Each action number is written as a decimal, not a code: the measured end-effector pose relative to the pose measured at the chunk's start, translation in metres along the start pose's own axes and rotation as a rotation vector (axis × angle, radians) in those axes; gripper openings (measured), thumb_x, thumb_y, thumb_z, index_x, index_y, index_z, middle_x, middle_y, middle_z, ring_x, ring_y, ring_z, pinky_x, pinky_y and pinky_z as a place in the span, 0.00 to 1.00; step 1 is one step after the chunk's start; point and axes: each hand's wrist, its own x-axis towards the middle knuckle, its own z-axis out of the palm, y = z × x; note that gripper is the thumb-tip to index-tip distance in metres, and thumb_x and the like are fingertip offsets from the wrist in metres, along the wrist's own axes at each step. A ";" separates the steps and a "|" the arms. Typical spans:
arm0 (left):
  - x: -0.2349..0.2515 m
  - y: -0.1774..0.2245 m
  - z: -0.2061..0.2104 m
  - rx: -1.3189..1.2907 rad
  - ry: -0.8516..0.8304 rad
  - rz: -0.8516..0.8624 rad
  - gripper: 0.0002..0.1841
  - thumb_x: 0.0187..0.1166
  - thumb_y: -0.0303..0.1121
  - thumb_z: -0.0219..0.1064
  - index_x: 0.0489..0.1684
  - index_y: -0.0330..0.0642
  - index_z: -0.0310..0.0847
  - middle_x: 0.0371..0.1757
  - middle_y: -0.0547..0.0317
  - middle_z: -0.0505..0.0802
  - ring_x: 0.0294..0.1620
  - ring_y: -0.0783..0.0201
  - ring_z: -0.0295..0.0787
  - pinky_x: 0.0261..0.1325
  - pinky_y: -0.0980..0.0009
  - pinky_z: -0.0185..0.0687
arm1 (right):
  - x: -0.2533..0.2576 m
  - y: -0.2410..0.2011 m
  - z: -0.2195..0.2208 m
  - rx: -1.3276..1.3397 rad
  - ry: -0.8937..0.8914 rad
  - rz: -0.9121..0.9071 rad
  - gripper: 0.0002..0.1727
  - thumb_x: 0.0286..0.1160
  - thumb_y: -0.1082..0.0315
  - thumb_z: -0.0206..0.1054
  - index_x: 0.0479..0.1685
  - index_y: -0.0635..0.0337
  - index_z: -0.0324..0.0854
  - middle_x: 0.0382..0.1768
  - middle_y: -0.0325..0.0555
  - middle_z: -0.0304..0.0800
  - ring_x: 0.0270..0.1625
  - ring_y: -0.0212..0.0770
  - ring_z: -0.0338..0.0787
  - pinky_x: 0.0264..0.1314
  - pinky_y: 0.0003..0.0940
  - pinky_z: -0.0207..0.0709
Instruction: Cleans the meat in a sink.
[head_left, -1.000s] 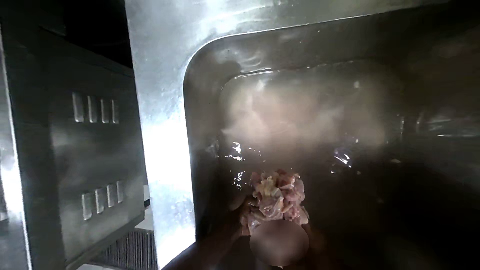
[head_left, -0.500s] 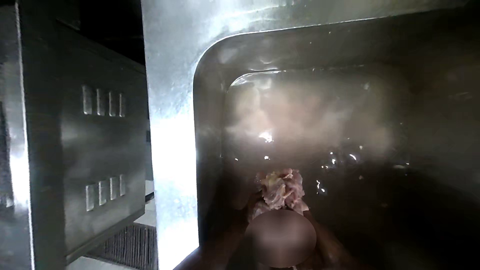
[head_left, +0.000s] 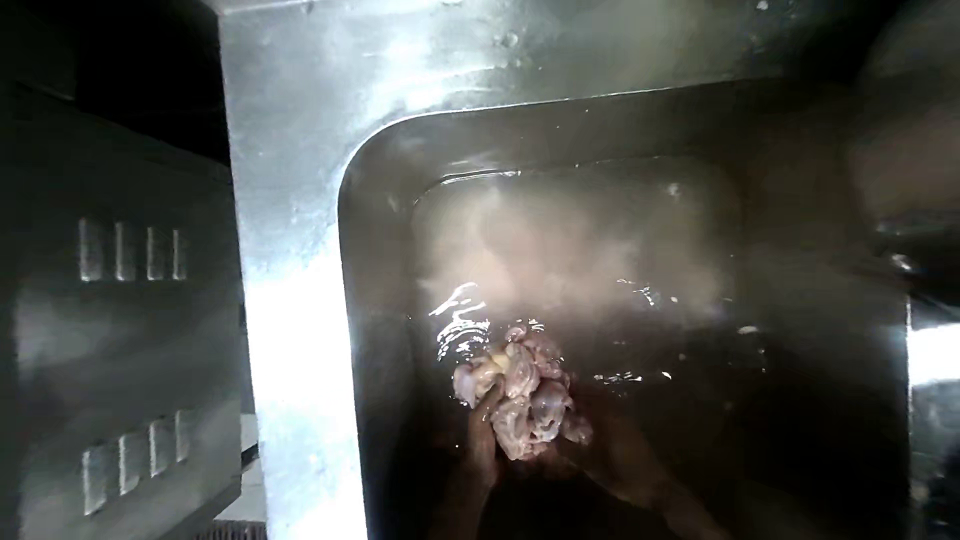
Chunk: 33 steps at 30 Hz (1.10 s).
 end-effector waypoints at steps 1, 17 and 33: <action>0.002 0.002 -0.003 0.018 -0.008 -0.022 0.16 0.91 0.35 0.50 0.61 0.34 0.78 0.43 0.51 0.94 0.44 0.62 0.93 0.50 0.62 0.91 | 0.001 -0.007 -0.002 -0.049 -0.007 -0.002 0.44 0.67 0.42 0.74 0.81 0.62 0.74 0.74 0.61 0.81 0.77 0.55 0.80 0.82 0.56 0.69; 0.023 0.038 -0.018 0.122 -0.096 -0.147 0.15 0.90 0.36 0.52 0.56 0.35 0.81 0.39 0.50 0.94 0.40 0.60 0.94 0.45 0.62 0.92 | 0.016 -0.033 0.001 -0.028 -0.116 0.104 0.40 0.70 0.49 0.74 0.81 0.62 0.72 0.56 0.59 0.92 0.58 0.55 0.92 0.66 0.58 0.81; 0.029 0.027 -0.030 0.008 -0.222 -0.342 0.27 0.96 0.44 0.30 0.47 0.43 0.79 0.31 0.56 0.93 0.33 0.64 0.93 0.36 0.67 0.92 | 0.014 0.009 -0.012 0.370 -0.235 -0.033 0.26 0.71 0.63 0.74 0.68 0.65 0.79 0.45 0.40 0.92 0.43 0.25 0.90 0.50 0.27 0.87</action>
